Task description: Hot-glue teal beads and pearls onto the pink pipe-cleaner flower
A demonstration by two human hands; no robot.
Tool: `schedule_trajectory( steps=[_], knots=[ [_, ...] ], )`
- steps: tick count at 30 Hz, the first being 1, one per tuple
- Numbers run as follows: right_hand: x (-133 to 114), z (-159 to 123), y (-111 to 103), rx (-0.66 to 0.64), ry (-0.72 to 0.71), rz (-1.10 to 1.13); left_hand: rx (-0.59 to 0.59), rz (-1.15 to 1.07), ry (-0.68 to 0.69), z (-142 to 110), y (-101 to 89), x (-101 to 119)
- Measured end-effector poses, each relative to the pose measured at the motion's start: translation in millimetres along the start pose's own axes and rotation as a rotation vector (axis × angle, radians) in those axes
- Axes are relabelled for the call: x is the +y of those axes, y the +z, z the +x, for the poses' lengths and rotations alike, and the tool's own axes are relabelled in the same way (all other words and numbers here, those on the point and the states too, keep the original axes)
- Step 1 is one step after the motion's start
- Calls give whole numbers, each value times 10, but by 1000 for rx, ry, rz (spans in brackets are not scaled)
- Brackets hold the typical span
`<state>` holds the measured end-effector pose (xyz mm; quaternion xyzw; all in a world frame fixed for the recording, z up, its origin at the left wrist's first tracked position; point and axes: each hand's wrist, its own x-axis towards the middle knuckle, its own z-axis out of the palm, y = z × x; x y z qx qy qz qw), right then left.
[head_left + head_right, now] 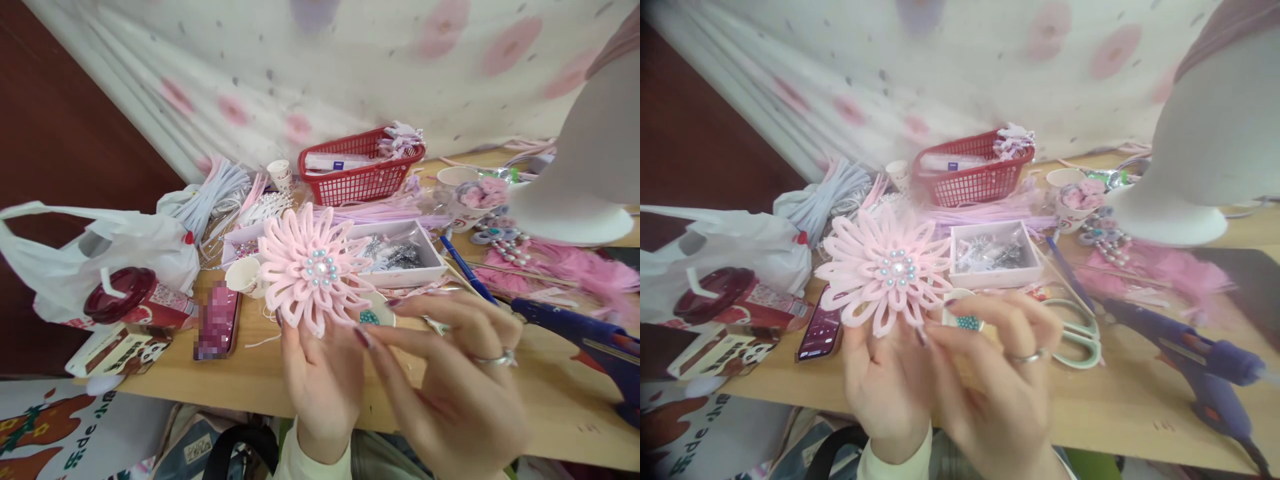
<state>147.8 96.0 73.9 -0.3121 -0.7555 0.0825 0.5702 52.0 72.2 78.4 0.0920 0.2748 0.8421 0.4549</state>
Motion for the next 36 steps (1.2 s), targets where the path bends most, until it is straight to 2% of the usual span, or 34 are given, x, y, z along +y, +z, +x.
schedule_trajectory(
  steps=[2, 4, 7, 9, 10, 12, 16, 18, 21, 24, 30, 33, 36],
  knots=[
    [81, 17, -44, 97, 119, 27, -5, 12, 105, 33, 14, -11],
    [157, 52, -75, 254, 215, 85, -18, 24, 173, 62, 25, -12],
    [232, 110, -100, 453, 341, 206, -45, -2, 178, 88, 41, 2],
    [246, 121, -115, 483, 389, 277, -44, -28, 163, 93, 52, 10],
    [242, 115, -125, 461, 383, 293, -40, -36, 154, 92, 57, 12],
    [209, 88, -142, 339, 307, 278, -20, -40, 140, 80, 60, 9],
    [79, 46, -117, -65, 21, 81, 15, -56, 61, 24, 40, -12],
    [25, 49, -60, -146, -97, 9, -8, -71, -12, -13, 20, -23],
    [-8, 54, 33, -154, -125, -27, -32, -79, -46, -62, -5, -40],
    [-3, 43, 81, -144, -132, -66, -8, -95, -40, -90, -17, -53],
    [27, 36, 37, -149, -130, 16, -101, -146, -111, -64, -22, -32],
    [74, 51, -27, -146, -95, 88, -31, -130, -100, -11, 22, 2],
    [129, 54, -96, -71, 4, 166, 18, -109, -37, 56, 75, 24]
  ],
)
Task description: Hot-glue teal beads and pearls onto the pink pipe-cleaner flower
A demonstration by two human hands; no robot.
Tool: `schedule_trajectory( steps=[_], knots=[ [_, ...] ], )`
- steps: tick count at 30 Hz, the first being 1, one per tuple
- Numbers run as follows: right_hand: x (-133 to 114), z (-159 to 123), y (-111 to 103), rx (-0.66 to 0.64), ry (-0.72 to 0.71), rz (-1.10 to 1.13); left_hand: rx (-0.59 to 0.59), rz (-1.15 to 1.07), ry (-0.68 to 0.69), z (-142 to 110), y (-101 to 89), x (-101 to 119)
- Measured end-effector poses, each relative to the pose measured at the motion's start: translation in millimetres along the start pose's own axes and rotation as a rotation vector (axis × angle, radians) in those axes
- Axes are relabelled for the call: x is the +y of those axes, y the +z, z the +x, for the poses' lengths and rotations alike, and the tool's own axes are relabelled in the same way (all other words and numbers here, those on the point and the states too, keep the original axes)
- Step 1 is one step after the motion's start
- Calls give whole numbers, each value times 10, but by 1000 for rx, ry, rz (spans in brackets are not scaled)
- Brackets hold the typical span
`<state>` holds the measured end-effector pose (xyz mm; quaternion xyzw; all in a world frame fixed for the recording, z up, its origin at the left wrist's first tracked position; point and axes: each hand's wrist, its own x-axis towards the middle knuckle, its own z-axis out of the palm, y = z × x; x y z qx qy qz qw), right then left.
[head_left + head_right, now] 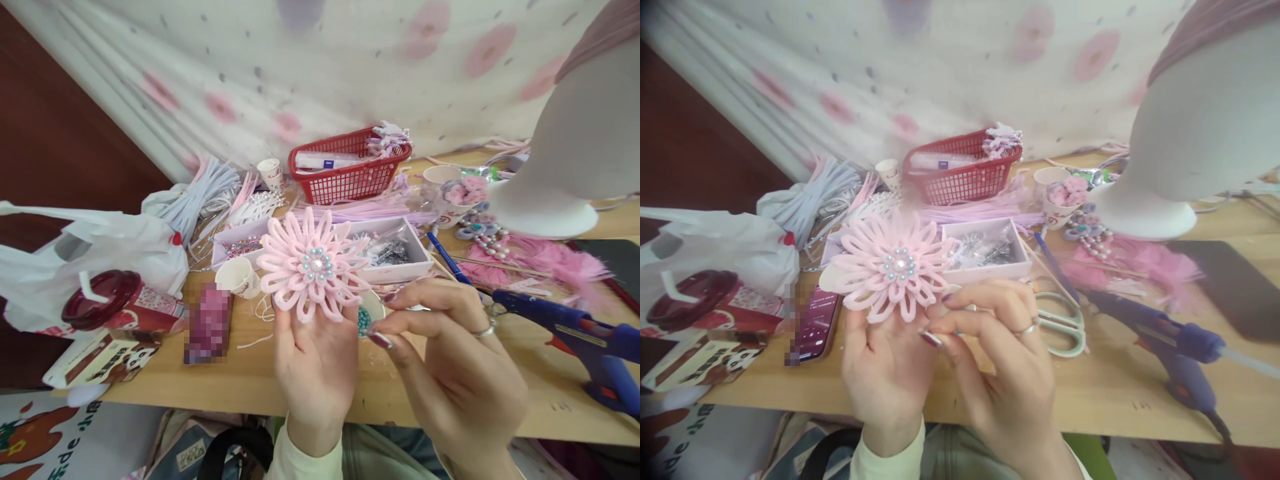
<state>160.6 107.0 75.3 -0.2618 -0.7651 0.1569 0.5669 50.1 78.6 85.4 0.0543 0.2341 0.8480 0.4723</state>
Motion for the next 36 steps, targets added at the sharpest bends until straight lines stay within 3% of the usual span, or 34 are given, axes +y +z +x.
schedule_trajectory(
  steps=[6, 10, 14, 17, 21, 28, 33, 36],
  knots=[
    [-5, -42, -94, 199, 51, -37, 13, -15, -13, 65, 0, -3],
    [-71, -37, -66, 364, 162, 231, 38, 25, 83, 57, -11, -24],
    [-131, 25, 51, 148, 389, 630, 43, 56, 63, 22, -15, -77],
    [-154, 53, 141, 70, 422, 742, 27, 94, -9, -13, -19, -107],
    [-158, -12, 128, 52, 400, 535, 34, 97, 80, -46, -33, -111],
    [-187, -21, -3, -290, 114, -86, 187, 229, 29, -111, -149, -91],
    [-177, 4, 53, -392, 106, -154, 91, 207, 51, -122, -182, -110],
    [-182, 0, 56, -329, 103, -39, 54, 180, 100, -138, -135, -97]
  ],
)
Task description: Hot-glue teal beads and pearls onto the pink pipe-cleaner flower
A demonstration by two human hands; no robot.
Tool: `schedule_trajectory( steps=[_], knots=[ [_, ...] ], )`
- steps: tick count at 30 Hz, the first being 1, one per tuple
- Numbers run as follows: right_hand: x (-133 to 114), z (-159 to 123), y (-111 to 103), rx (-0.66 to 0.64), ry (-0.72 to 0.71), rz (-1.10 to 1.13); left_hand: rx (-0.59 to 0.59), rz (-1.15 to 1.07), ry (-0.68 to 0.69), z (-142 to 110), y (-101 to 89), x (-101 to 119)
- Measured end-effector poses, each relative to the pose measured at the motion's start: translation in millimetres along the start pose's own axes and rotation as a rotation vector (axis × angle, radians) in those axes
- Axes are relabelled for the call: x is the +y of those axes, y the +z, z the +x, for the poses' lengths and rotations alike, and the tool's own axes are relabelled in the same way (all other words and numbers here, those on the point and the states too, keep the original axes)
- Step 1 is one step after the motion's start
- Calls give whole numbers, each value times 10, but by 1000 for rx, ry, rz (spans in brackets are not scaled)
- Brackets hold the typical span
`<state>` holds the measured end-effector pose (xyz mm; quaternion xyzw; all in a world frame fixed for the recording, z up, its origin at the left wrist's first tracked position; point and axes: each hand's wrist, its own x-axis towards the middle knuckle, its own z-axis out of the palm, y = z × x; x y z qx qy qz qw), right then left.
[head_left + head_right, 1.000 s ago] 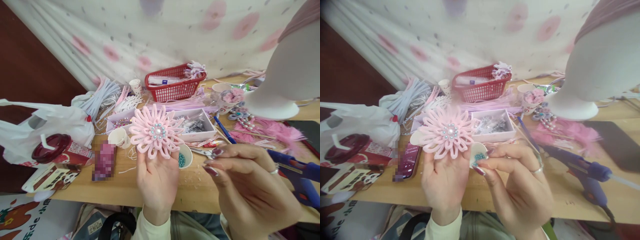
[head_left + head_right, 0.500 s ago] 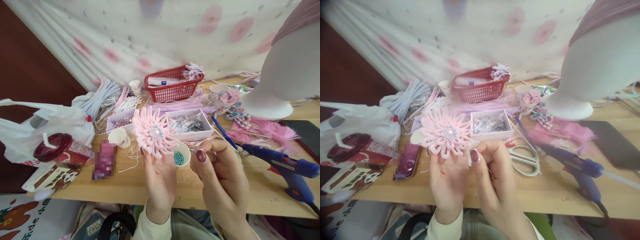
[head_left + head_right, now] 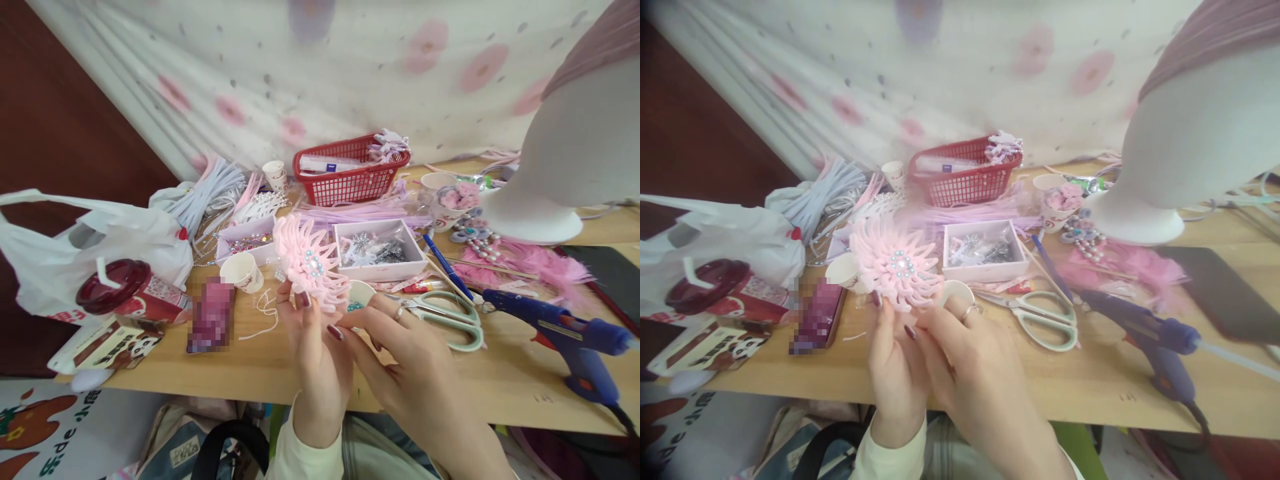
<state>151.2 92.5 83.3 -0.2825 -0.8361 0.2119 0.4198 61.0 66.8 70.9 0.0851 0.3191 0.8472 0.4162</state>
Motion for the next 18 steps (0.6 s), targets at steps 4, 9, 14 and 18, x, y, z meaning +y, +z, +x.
schedule_trajectory(
  steps=[4, 9, 14, 18],
  knots=[
    [-21, -14, -13, 133, 2, 207, 100, 20, 21, -32, 33, 21],
    [-29, 38, 56, 200, 175, 674, 93, -27, 44, 6, 22, -11],
    [-32, 111, 53, 259, 407, 1064, 11, -124, 27, 72, -15, -7],
    [-46, 112, -35, 318, 377, 1012, -37, -105, 44, 79, -39, -22]
  ],
)
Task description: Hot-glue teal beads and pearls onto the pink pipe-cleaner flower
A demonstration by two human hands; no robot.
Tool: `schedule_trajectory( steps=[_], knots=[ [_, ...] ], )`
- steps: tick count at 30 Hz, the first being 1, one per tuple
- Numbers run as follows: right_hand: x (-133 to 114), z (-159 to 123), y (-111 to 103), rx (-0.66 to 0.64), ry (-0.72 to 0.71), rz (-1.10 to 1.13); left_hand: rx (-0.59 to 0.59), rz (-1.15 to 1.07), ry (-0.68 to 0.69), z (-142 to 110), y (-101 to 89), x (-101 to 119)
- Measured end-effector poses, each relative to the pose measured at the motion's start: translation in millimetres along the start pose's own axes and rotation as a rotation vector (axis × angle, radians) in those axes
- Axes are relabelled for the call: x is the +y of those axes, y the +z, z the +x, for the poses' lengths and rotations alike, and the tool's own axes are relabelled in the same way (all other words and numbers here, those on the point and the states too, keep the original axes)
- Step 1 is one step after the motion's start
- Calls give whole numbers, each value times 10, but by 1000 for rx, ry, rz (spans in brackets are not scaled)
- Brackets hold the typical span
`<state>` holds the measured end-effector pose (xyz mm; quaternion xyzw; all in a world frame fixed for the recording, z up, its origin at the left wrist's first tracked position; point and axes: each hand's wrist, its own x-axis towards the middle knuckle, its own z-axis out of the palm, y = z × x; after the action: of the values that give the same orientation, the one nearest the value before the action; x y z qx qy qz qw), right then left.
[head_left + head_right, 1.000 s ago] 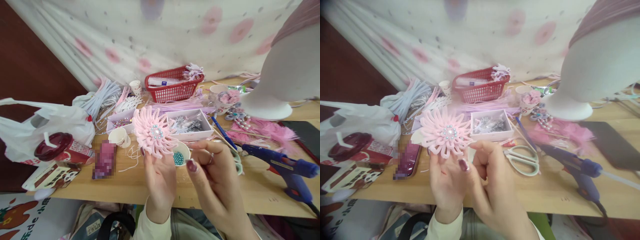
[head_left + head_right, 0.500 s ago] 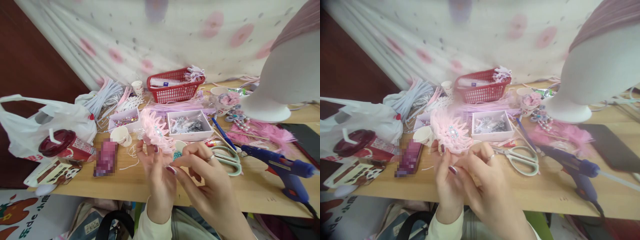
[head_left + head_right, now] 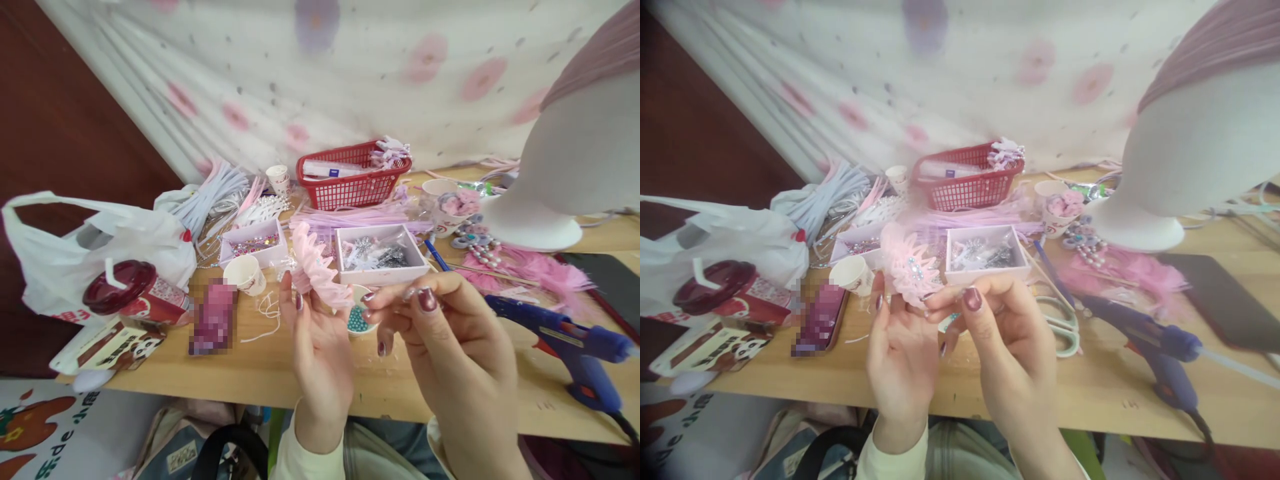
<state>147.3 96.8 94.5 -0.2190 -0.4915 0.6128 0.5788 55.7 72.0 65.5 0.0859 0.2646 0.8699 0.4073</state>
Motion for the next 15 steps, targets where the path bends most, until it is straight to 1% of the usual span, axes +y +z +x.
schedule_trajectory(
  steps=[2, 5, 7, 9, 12, 13, 15],
  knots=[
    [-25, -8, -20, 26, -66, -88, -18, 18, 44, -5, 6, -18],
    [-10, -15, -63, 56, -212, -325, -29, 33, 123, -20, 39, -30],
    [20, -10, -96, 1, -278, -503, -23, 28, 148, -38, 64, -24],
    [48, 4, -122, -98, -301, -676, 3, 47, 164, -60, 77, -18],
    [78, 34, -130, -194, -363, -899, 54, 143, 199, -96, 65, -31],
    [87, 43, -126, -212, -389, -939, 61, 178, 210, -108, 57, -41],
    [105, 55, -113, -227, -430, -949, 64, 221, 228, -130, 40, -61]
  ],
)
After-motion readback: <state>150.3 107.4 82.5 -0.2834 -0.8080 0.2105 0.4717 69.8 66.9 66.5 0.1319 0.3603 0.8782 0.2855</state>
